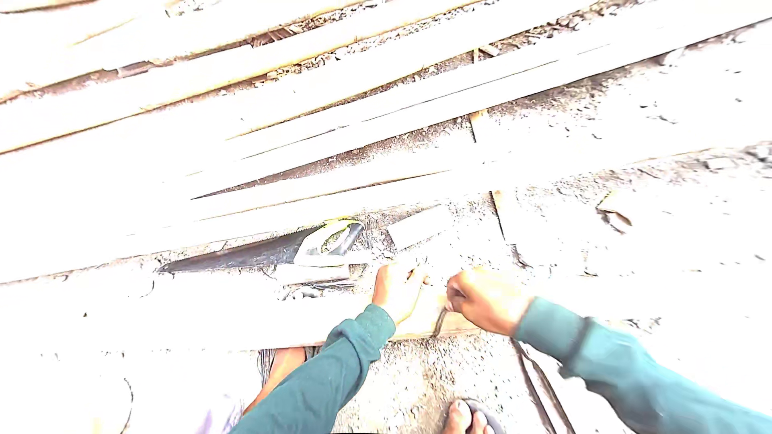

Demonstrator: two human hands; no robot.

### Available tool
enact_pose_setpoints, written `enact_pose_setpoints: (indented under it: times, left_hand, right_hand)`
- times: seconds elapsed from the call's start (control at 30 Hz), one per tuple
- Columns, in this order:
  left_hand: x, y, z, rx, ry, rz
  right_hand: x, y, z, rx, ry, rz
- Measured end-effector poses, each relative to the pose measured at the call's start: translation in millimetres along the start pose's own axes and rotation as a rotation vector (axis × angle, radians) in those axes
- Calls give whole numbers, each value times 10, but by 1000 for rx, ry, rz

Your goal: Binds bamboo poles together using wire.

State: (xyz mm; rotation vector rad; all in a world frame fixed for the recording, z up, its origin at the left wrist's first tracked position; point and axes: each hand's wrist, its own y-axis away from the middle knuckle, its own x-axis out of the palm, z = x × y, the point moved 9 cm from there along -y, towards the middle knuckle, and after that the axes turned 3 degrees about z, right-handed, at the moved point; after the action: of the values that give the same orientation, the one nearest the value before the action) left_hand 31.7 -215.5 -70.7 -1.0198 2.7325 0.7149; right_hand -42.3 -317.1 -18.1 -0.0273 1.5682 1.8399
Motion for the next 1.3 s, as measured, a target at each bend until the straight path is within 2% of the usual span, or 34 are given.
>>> enact_pose_setpoints:
  times: [0.1, 0.17, 0.3, 0.37, 0.5, 0.7, 0.9, 0.97, 1.03, 1.17, 1.3]
  left_hand:
    - [23, 79, -57, 154, -46, -34]
    - [27, 154, -115, 271, -74, -80]
    - [55, 386, -203, 498, -164, -207]
    - [131, 527, -240, 563, -218, -208]
    - [272, 786, -261, 614, -356, -356]
    - [402, 943, -134, 539, -426, -464]
    - [308, 909, -171, 461, -281, -322]
    - [250, 852, -181, 354, -180, -233]
    - [179, 782, -158, 176, -83, -153]
    - [61, 599, -123, -152, -30, -93]
    - [26, 360, -97, -261, -164, 17]
  right_hand:
    - [-164, -152, 187, -83, 259, 24]
    - [-220, -237, 154, -105, 354, 40]
    - [-189, -471, 0, -186, 269, 66]
    - [-181, -610, -24, -212, 256, 67]
    - [-263, -629, 281, -163, 381, 134]
    - [-313, -463, 731, -96, 457, 100]
    - [-295, -384, 746, -96, 465, 51]
    - [-306, -384, 701, -111, 455, 26]
    - [-303, -407, 679, -138, 431, -9]
    - [-339, -350, 701, -191, 375, -52]
    - [-378, -315, 772, -187, 414, -53]
